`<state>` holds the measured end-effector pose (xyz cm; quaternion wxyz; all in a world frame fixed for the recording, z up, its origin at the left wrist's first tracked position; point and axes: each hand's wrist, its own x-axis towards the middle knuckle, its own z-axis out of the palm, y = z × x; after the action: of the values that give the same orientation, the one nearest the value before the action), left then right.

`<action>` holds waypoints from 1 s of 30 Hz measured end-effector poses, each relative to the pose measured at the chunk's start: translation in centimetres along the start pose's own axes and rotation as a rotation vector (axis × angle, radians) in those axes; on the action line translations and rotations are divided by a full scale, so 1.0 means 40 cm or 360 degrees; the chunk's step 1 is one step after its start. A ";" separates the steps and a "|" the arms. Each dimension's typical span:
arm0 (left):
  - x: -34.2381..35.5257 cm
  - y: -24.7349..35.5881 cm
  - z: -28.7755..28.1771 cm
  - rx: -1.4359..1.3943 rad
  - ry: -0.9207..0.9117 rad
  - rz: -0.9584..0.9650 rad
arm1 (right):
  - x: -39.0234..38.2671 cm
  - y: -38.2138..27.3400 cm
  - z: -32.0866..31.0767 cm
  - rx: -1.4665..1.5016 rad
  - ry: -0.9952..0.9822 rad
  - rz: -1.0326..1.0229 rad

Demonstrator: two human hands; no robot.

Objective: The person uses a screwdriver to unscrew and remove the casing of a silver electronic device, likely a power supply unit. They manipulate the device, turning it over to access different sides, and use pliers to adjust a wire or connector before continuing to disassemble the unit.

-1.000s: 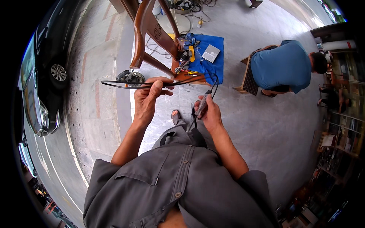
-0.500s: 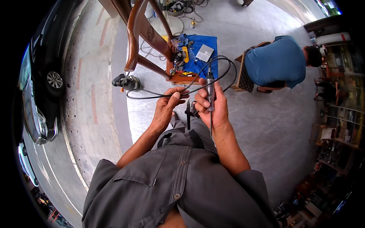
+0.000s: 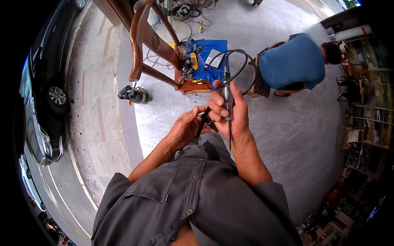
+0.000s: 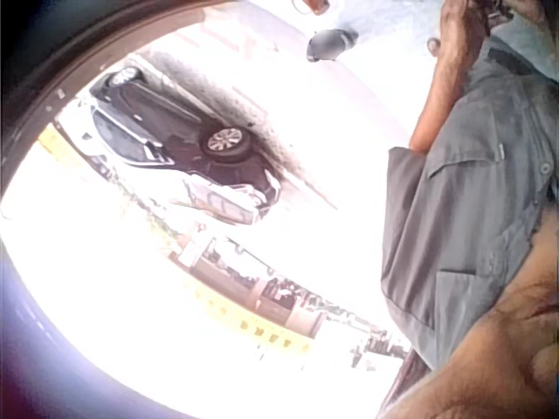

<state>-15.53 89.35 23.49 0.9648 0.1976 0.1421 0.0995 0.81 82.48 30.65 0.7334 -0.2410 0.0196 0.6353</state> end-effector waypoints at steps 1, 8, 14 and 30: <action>0.002 -0.001 0.003 0.0032 -0.0008 0.0010 | -0.003 -0.002 -0.001 -0.0013 0.0025 -0.0030; -0.014 0.000 0.030 0.0577 0.0073 0.0194 | -0.017 -0.013 -0.013 -0.0274 0.0121 -0.0275; -0.001 -0.021 -0.014 0.0647 0.0286 0.0351 | -0.031 0.003 -0.052 -0.0566 0.0377 -0.0411; 0.068 0.087 0.066 0.2560 0.0531 0.1230 | 0.001 -0.035 -0.255 -0.0754 0.0440 0.0187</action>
<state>-12.61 92.25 26.59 0.4020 0.8286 0.2302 0.3144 4.98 78.54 22.08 0.6088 -0.4885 -0.0158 0.6249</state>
